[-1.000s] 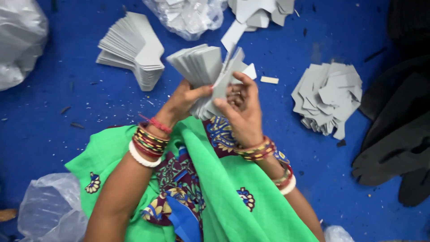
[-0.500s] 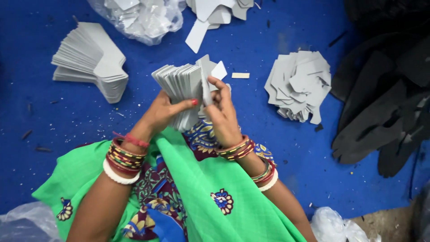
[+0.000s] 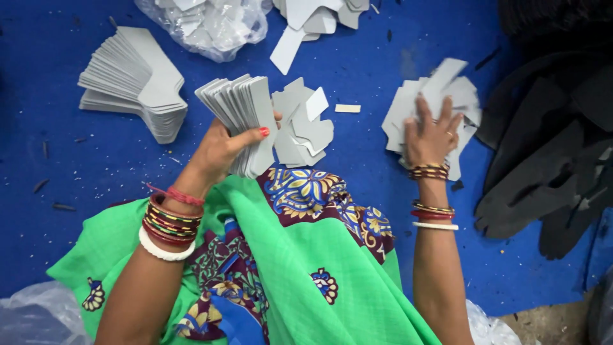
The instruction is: The person sorts and stacks white shoe components on the floor.
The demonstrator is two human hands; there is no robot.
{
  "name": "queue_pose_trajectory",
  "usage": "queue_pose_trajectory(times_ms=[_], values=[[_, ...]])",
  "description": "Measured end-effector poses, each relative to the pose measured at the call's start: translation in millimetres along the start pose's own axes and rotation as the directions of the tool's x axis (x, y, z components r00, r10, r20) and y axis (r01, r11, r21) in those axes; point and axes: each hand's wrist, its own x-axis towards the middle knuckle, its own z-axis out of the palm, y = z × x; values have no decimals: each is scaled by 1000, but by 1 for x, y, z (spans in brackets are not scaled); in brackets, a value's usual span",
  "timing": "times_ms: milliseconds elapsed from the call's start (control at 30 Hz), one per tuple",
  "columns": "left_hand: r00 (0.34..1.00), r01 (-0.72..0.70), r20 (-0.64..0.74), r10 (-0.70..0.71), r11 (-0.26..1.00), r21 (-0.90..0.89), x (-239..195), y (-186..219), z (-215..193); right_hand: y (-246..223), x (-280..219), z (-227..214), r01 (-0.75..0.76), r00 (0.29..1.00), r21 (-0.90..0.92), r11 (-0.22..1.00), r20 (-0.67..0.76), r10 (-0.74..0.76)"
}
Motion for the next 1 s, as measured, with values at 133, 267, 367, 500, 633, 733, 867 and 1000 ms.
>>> queue_pose_trajectory(times_ms=[133, 267, 367, 500, 633, 733, 867, 1000], values=[[1000, -24, -5, 24, 999, 32, -4, 0, -5, 51, -8, 33, -17, 988, 167, 986, -149, 43], [995, -44, -88, 42, 999, -18, -2, 10, -11, 46, -6, 24, -73, 988, 230, 970, -117, 102], [984, -89, -162, 72, 991, -104, -2, 21, -13, -1, -13, 10, 33, 972, 200, 979, -233, 15], [965, -115, -258, 57, 969, -217, -5, 26, -23, -102, -31, 4, 317, 947, 438, 841, -196, -255], [947, -137, -316, 55, 961, -241, -6, 25, -28, -179, -51, -18, 392, 920, 477, 787, -182, -348], [950, -138, -308, 53, 956, -260, -6, 25, -29, -193, -57, -22, 381, 925, 420, 824, -175, -338], [953, -145, -296, 67, 957, -251, -2, 22, -28, -168, -54, -9, 317, 949, 469, 824, -160, -273], [960, -150, -269, 80, 956, -251, -1, 18, -29, -105, -41, -11, -195, 929, 854, 482, 319, -189]])
